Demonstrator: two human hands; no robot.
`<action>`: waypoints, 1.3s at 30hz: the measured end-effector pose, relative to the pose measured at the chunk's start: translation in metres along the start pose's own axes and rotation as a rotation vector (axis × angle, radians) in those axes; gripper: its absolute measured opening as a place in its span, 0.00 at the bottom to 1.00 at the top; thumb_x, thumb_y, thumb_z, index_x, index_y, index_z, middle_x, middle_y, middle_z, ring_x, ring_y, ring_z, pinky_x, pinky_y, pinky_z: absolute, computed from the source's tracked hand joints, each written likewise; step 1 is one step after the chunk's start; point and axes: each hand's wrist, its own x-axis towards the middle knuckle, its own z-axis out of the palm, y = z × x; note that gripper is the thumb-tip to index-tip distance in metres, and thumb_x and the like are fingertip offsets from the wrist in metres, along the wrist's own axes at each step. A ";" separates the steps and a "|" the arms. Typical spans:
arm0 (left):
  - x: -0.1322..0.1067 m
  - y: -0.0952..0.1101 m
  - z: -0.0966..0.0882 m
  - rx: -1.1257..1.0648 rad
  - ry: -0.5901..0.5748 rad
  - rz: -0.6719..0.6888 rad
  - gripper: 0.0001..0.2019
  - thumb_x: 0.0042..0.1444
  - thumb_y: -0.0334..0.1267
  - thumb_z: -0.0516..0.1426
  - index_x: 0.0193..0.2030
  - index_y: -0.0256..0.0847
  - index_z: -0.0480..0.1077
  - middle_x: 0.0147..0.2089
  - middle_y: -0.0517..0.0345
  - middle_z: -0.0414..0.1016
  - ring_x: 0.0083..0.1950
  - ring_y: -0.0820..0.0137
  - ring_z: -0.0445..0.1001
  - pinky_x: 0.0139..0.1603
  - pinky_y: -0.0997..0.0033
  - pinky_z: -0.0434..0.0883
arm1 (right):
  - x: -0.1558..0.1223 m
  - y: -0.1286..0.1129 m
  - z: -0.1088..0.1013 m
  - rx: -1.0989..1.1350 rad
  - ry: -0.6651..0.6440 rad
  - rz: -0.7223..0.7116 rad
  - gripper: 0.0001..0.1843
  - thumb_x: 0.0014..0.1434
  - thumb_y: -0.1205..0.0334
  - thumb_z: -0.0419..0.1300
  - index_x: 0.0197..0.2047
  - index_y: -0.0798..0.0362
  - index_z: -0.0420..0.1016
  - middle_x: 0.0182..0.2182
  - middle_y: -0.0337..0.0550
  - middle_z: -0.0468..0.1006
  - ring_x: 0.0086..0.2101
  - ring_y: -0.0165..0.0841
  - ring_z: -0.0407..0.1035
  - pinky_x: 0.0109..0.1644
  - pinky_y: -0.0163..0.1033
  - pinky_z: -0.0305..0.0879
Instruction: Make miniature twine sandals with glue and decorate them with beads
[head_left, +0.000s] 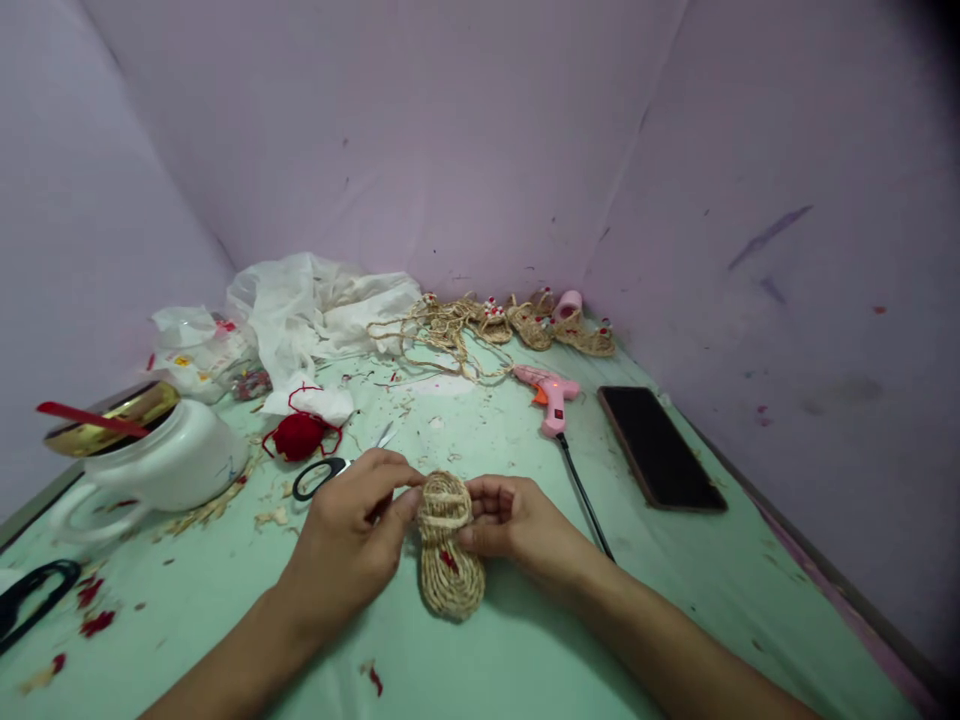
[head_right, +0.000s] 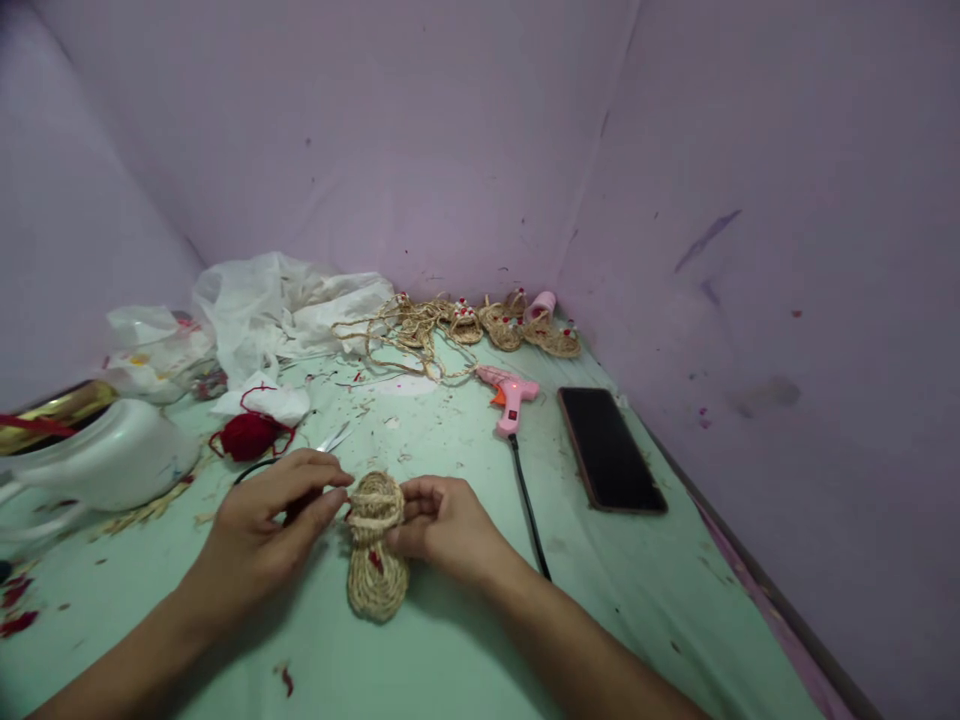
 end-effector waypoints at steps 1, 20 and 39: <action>0.002 -0.002 0.000 0.000 -0.027 -0.102 0.06 0.51 0.30 0.53 0.33 0.38 0.70 0.33 0.57 0.70 0.31 0.73 0.68 0.32 0.74 0.64 | 0.001 0.000 -0.002 0.004 -0.011 -0.001 0.15 0.32 0.73 0.64 0.29 0.58 0.75 0.23 0.39 0.77 0.25 0.27 0.70 0.34 0.34 0.63; 0.000 -0.021 0.031 -0.477 -0.104 -0.553 0.10 0.43 0.31 0.55 0.35 0.41 0.62 0.25 0.67 0.65 0.22 0.77 0.61 0.22 0.78 0.59 | 0.009 0.004 -0.012 -0.183 0.066 -0.135 0.20 0.37 0.70 0.66 0.37 0.55 0.73 0.31 0.42 0.78 0.32 0.32 0.71 0.40 0.38 0.65; -0.002 -0.014 0.026 -0.237 -0.024 -0.477 0.16 0.42 0.30 0.54 0.42 0.39 0.65 0.31 0.61 0.65 0.27 0.73 0.63 0.28 0.73 0.62 | 0.001 -0.016 -0.020 -0.698 0.399 -0.410 0.08 0.48 0.58 0.60 0.27 0.54 0.73 0.23 0.39 0.71 0.22 0.28 0.61 0.24 0.34 0.57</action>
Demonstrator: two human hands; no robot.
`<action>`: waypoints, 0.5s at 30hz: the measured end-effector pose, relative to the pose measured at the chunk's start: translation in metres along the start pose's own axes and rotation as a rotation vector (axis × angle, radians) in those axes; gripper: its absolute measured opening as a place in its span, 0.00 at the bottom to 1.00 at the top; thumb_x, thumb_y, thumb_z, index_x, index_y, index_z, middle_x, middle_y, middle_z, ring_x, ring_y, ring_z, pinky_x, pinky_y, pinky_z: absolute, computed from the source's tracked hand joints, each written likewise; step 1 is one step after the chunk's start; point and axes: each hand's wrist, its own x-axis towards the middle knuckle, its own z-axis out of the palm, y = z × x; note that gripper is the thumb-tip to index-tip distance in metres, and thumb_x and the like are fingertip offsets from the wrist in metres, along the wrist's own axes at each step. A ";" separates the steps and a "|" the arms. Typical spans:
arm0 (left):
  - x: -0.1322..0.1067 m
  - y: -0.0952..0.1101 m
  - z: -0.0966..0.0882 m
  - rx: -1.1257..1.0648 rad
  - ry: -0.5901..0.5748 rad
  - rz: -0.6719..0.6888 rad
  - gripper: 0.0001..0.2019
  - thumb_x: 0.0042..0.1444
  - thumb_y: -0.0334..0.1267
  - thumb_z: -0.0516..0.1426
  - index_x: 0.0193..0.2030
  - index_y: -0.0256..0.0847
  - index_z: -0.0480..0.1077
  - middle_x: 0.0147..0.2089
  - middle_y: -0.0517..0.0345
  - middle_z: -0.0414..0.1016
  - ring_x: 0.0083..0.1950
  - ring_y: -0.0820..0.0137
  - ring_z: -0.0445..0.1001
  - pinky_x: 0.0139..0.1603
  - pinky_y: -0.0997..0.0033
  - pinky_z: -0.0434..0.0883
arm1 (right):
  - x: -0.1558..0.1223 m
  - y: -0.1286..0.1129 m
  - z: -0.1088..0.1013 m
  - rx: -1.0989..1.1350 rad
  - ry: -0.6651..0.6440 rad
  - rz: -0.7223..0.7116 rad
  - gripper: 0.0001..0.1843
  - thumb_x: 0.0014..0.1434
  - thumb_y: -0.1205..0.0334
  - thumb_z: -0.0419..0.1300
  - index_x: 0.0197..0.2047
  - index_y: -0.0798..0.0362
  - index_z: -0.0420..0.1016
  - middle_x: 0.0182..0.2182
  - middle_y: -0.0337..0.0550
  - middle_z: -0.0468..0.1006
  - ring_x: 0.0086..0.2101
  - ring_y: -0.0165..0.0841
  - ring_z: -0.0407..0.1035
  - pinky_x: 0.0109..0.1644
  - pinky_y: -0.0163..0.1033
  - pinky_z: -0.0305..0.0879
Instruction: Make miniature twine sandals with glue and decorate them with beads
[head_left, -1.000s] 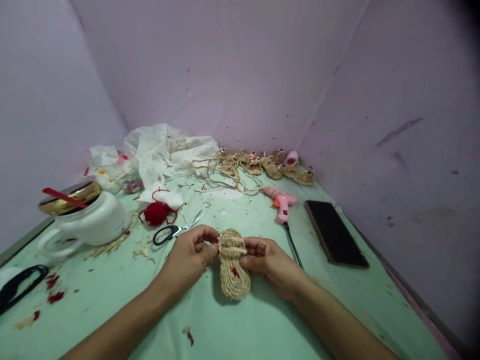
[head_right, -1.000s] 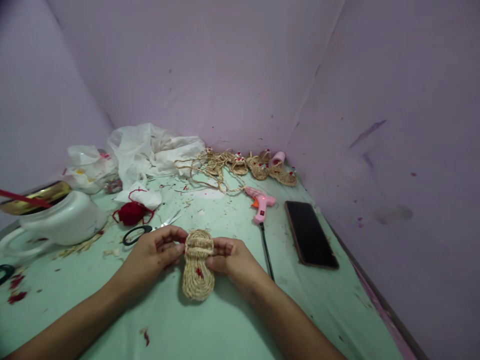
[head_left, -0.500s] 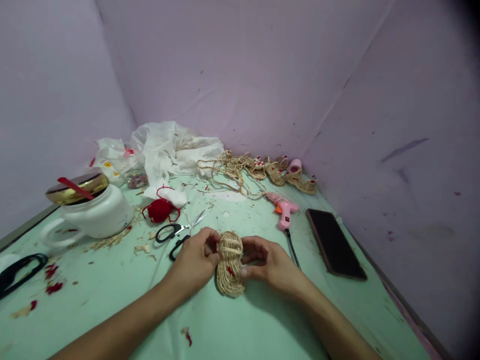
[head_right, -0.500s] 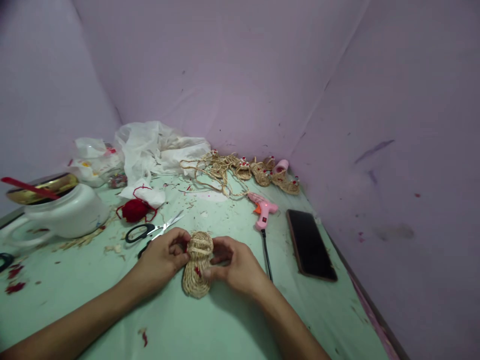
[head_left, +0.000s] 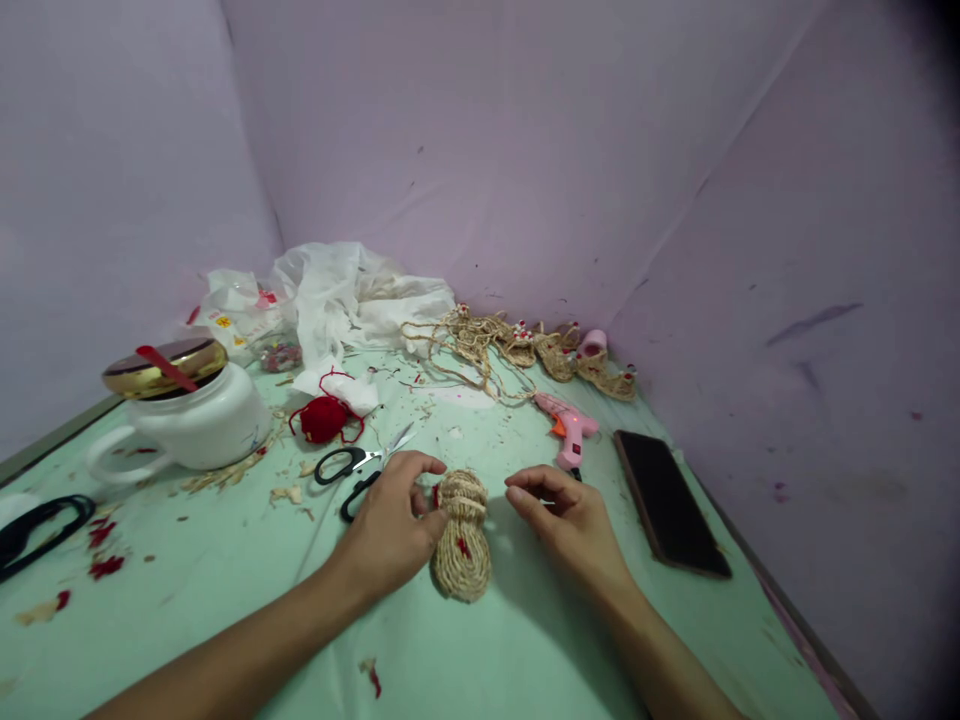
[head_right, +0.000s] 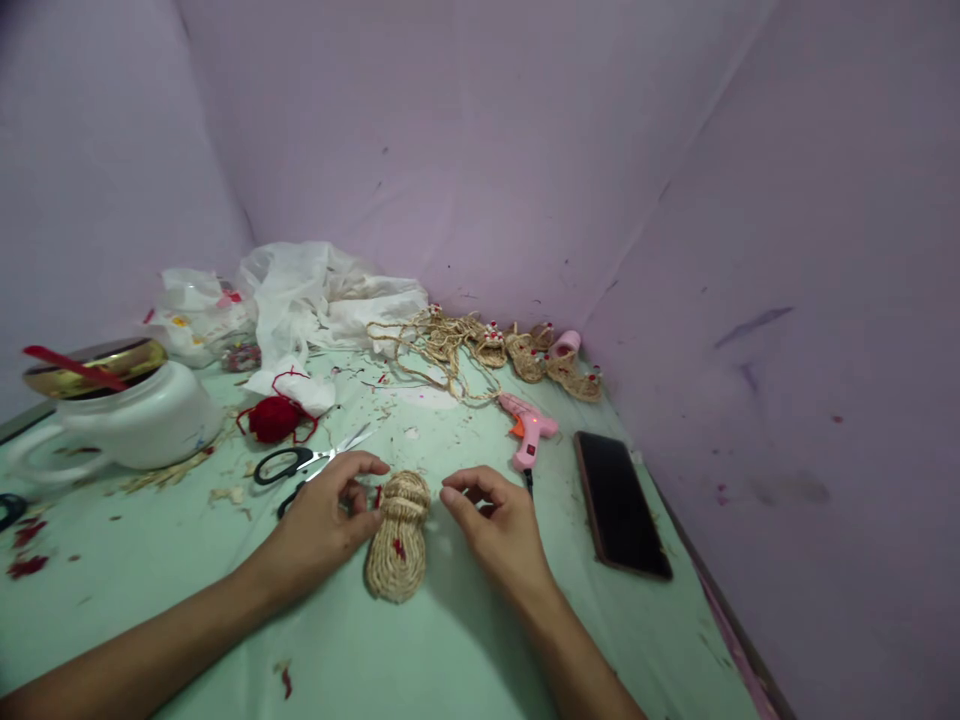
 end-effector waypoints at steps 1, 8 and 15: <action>0.000 0.001 0.000 -0.019 0.024 -0.004 0.15 0.43 0.31 0.54 0.41 0.39 0.65 0.30 0.61 0.65 0.26 0.73 0.63 0.28 0.73 0.61 | 0.000 0.000 0.000 -0.001 0.006 0.001 0.09 0.49 0.56 0.59 0.26 0.54 0.72 0.20 0.37 0.69 0.20 0.27 0.59 0.23 0.33 0.55; 0.000 0.008 -0.009 -0.251 0.097 -0.040 0.08 0.48 0.38 0.53 0.24 0.38 0.68 0.22 0.62 0.65 0.25 0.74 0.61 0.26 0.76 0.60 | -0.004 0.007 0.000 0.010 0.011 -0.034 0.11 0.54 0.54 0.55 0.30 0.53 0.70 0.21 0.36 0.67 0.21 0.28 0.59 0.24 0.33 0.56; 0.000 0.005 -0.002 -0.060 0.068 -0.041 0.10 0.48 0.39 0.54 0.21 0.38 0.68 0.20 0.61 0.67 0.24 0.73 0.63 0.25 0.75 0.60 | -0.005 0.005 0.013 -0.089 -0.010 -0.151 0.07 0.55 0.60 0.57 0.29 0.53 0.73 0.25 0.41 0.73 0.27 0.32 0.66 0.28 0.34 0.59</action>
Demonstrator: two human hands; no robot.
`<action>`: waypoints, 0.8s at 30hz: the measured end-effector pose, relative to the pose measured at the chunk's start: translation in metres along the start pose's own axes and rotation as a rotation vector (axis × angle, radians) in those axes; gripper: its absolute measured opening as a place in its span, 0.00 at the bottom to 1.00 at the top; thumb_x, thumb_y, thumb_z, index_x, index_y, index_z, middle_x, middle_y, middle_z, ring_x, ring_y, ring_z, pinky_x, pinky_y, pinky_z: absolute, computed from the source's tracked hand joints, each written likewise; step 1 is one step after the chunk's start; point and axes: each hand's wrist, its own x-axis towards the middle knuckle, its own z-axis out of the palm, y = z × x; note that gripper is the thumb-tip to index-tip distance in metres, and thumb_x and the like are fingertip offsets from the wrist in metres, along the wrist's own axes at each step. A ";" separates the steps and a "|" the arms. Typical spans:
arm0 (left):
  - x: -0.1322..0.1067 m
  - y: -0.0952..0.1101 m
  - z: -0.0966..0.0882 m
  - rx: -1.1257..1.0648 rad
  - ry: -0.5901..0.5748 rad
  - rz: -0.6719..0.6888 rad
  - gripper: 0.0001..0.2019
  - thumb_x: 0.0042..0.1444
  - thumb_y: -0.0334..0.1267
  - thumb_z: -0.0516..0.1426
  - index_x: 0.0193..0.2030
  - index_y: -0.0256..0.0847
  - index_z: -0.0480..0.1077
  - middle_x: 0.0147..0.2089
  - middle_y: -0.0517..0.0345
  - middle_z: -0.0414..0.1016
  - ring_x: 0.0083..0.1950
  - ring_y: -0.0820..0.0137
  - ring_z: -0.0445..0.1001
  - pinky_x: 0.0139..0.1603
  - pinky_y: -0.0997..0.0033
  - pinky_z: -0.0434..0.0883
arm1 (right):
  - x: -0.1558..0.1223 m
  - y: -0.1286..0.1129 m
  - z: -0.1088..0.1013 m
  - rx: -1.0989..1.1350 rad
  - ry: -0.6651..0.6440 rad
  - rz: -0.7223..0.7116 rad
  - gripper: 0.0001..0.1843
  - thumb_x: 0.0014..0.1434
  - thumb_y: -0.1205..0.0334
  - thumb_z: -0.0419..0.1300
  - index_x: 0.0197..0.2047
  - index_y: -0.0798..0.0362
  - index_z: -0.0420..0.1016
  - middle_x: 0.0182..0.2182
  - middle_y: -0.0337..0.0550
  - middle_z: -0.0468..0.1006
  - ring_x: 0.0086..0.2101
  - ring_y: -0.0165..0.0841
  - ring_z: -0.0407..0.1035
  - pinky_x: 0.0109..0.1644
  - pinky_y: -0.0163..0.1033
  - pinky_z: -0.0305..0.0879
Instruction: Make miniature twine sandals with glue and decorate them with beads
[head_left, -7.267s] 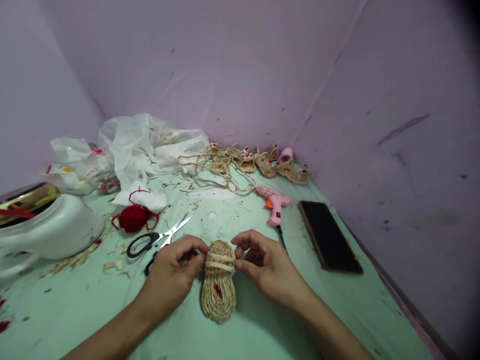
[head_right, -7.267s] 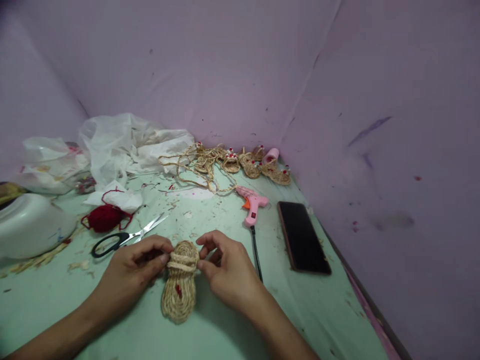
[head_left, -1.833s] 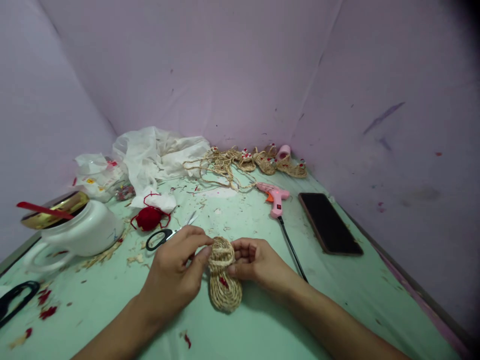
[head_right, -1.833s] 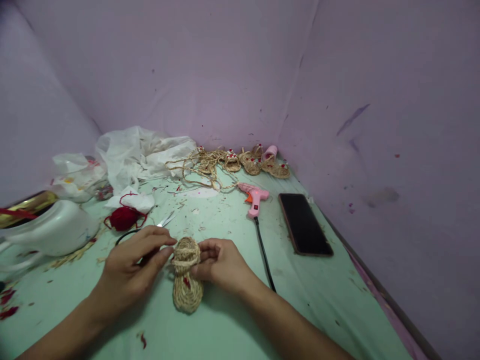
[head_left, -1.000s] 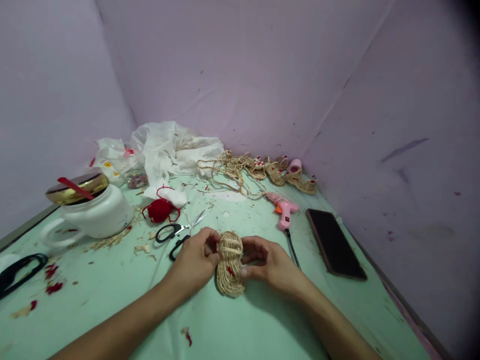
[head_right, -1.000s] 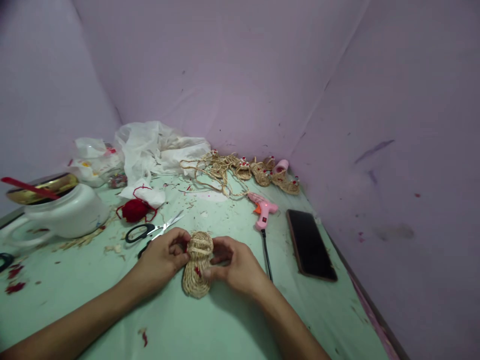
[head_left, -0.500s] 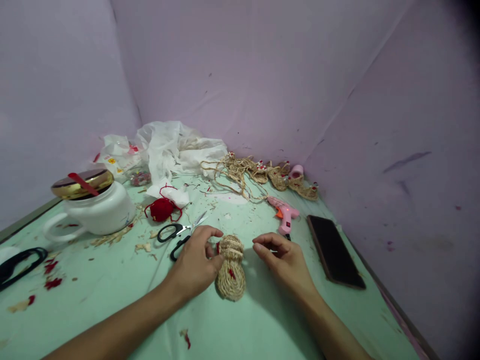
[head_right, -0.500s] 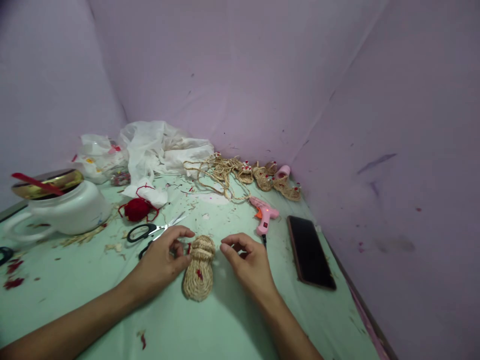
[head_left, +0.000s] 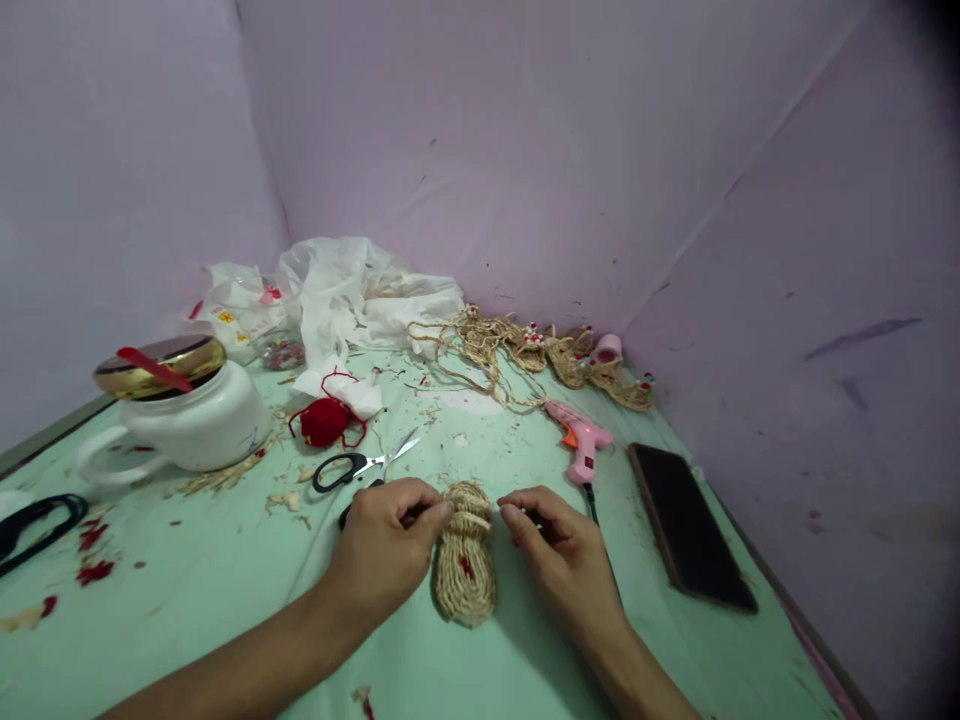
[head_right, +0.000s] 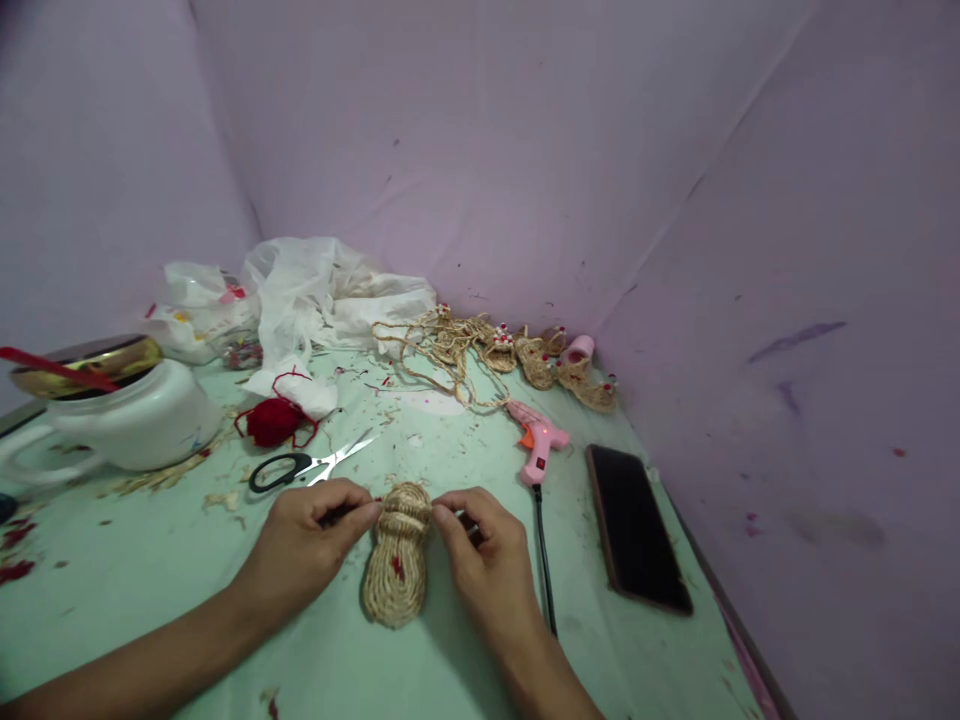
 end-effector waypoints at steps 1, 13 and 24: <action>0.001 -0.001 0.002 0.019 0.004 0.031 0.08 0.48 0.38 0.54 0.22 0.38 0.70 0.22 0.60 0.69 0.26 0.72 0.66 0.27 0.74 0.62 | 0.000 -0.001 0.002 -0.010 0.008 -0.023 0.07 0.54 0.61 0.57 0.29 0.52 0.74 0.26 0.41 0.74 0.27 0.32 0.66 0.28 0.34 0.60; 0.002 -0.006 0.009 0.076 -0.069 0.069 0.06 0.47 0.35 0.55 0.27 0.39 0.73 0.27 0.59 0.70 0.28 0.72 0.68 0.29 0.73 0.64 | -0.002 0.000 0.010 -0.016 -0.034 -0.110 0.06 0.53 0.66 0.59 0.35 0.52 0.76 0.29 0.43 0.74 0.30 0.33 0.69 0.30 0.35 0.64; 0.005 -0.006 0.008 0.083 -0.088 0.052 0.07 0.48 0.38 0.54 0.24 0.39 0.69 0.25 0.59 0.69 0.28 0.71 0.67 0.29 0.73 0.63 | -0.002 0.000 0.012 -0.085 -0.079 -0.079 0.08 0.54 0.64 0.58 0.39 0.51 0.74 0.32 0.44 0.74 0.32 0.34 0.69 0.34 0.37 0.65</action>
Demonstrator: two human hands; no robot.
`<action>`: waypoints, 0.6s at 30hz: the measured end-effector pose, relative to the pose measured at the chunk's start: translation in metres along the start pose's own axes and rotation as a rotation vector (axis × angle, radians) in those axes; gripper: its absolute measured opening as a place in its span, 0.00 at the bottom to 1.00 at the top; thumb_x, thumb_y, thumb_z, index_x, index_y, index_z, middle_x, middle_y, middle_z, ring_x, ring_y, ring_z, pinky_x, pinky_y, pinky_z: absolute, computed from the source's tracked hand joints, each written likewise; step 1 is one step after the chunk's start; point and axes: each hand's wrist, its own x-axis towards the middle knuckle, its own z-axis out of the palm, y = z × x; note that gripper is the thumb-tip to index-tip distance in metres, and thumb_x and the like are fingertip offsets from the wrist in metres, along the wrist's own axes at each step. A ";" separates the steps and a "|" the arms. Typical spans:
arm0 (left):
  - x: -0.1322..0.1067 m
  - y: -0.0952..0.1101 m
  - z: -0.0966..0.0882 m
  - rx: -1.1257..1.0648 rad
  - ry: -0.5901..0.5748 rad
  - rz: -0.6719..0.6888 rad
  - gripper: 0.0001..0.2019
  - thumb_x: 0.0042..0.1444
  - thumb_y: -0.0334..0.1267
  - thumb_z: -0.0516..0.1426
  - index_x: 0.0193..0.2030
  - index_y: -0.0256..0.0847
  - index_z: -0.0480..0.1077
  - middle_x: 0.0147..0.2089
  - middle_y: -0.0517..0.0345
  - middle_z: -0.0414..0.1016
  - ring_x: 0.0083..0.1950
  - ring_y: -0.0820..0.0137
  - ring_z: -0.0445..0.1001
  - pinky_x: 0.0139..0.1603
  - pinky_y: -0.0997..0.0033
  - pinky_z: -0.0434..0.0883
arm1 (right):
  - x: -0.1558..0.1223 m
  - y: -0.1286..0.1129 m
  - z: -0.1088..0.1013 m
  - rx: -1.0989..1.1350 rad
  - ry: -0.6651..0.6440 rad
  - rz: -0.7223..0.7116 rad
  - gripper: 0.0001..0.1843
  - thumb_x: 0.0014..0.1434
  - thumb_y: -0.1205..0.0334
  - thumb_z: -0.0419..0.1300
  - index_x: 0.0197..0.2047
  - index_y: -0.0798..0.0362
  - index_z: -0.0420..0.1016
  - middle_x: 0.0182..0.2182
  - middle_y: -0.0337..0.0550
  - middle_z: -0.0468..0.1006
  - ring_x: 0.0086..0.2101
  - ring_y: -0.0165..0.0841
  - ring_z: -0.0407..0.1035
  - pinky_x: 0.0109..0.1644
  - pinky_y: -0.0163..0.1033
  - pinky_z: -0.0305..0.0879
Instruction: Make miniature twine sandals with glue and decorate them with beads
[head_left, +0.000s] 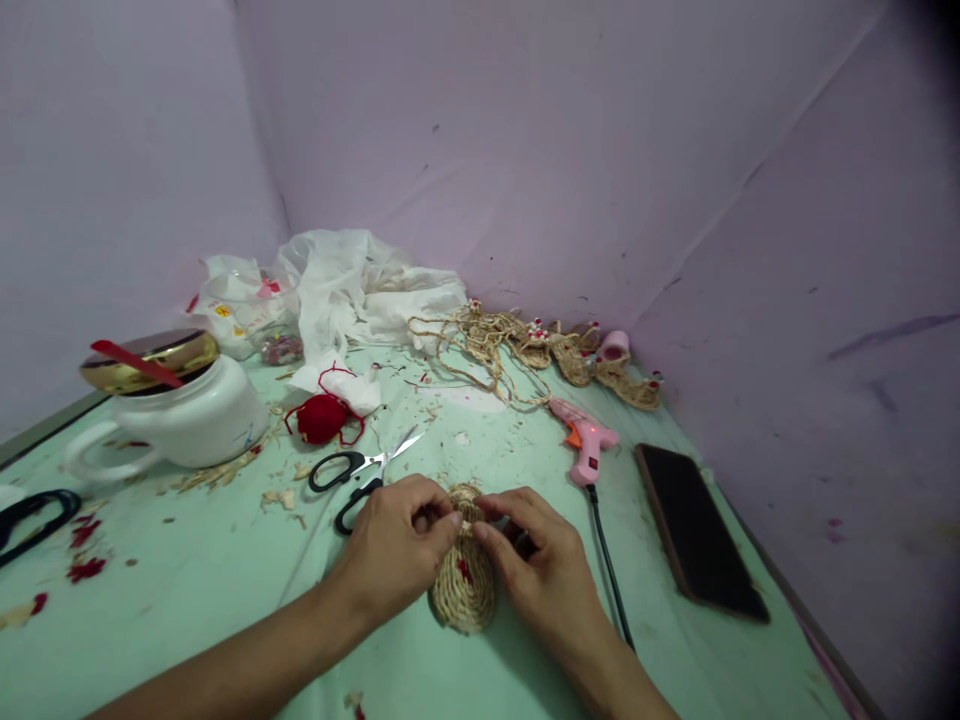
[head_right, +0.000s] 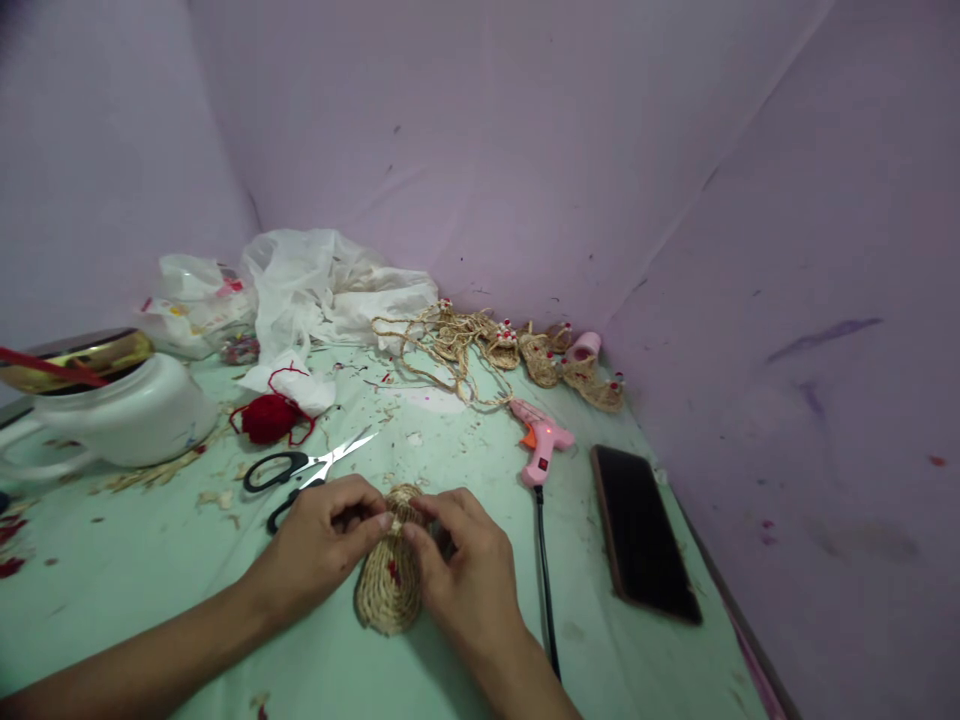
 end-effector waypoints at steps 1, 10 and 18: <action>0.000 -0.001 0.000 0.003 0.004 0.001 0.07 0.48 0.38 0.54 0.24 0.39 0.69 0.25 0.59 0.69 0.27 0.71 0.66 0.28 0.73 0.63 | 0.000 0.000 0.000 0.005 0.000 0.002 0.09 0.53 0.64 0.58 0.39 0.51 0.74 0.32 0.43 0.74 0.32 0.34 0.69 0.34 0.37 0.64; 0.000 0.004 -0.007 -0.194 0.111 -0.054 0.09 0.49 0.42 0.54 0.32 0.39 0.68 0.25 0.62 0.68 0.25 0.74 0.63 0.26 0.75 0.62 | 0.003 0.000 -0.013 0.270 0.172 0.280 0.12 0.52 0.54 0.58 0.35 0.53 0.71 0.21 0.36 0.67 0.21 0.28 0.59 0.24 0.33 0.56; -0.003 0.013 -0.035 -0.319 0.200 -0.037 0.08 0.49 0.37 0.52 0.22 0.38 0.65 0.17 0.67 0.56 0.20 0.78 0.53 0.20 0.78 0.54 | 0.003 0.005 -0.020 0.531 0.216 0.339 0.17 0.55 0.58 0.49 0.17 0.51 0.56 0.15 0.33 0.56 0.17 0.27 0.52 0.20 0.34 0.49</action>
